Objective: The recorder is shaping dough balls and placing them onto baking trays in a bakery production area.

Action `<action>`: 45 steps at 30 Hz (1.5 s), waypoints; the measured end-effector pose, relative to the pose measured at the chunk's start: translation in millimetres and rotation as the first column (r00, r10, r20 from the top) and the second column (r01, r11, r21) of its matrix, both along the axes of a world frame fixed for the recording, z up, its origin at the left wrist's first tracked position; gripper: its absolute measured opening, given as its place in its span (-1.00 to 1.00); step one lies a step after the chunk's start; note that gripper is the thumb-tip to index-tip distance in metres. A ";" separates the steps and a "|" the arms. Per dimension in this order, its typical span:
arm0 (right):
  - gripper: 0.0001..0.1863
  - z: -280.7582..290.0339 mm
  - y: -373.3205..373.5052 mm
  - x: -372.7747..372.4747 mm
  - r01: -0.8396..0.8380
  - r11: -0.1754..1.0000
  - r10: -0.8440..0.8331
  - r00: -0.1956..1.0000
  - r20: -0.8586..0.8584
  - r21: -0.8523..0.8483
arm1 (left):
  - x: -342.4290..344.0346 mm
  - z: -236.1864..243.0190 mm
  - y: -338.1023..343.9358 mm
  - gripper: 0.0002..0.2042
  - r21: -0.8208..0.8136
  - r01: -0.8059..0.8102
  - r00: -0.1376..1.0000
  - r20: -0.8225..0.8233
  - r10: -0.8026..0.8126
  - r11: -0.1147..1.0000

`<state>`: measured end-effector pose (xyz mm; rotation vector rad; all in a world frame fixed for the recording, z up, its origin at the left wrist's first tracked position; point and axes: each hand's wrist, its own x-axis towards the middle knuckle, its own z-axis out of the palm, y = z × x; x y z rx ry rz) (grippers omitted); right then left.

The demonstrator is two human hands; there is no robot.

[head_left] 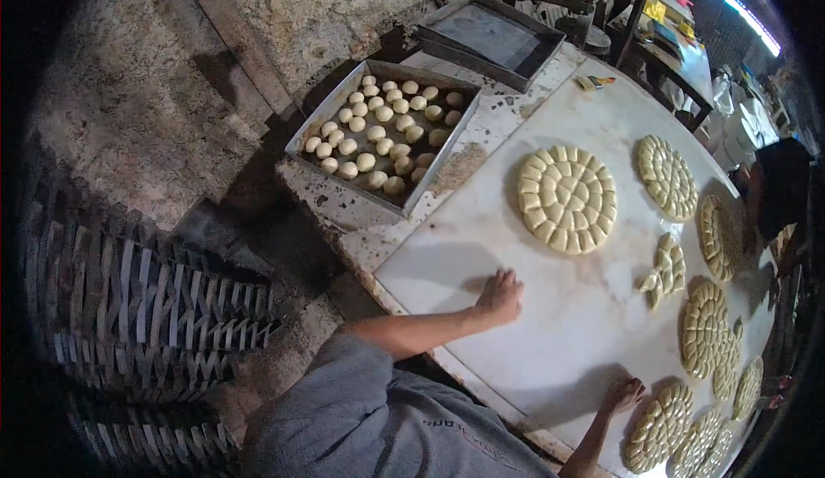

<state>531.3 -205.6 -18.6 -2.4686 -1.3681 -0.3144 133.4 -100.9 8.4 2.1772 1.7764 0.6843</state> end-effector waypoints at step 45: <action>-0.49 126.0 -21.4 -454.7 0.099 0.954 -0.031 0.972 -0.235 0.283 | -281.8 96.5 -10.1 -0.43 -0.113 0.939 0.114 0.993 -0.016 -0.326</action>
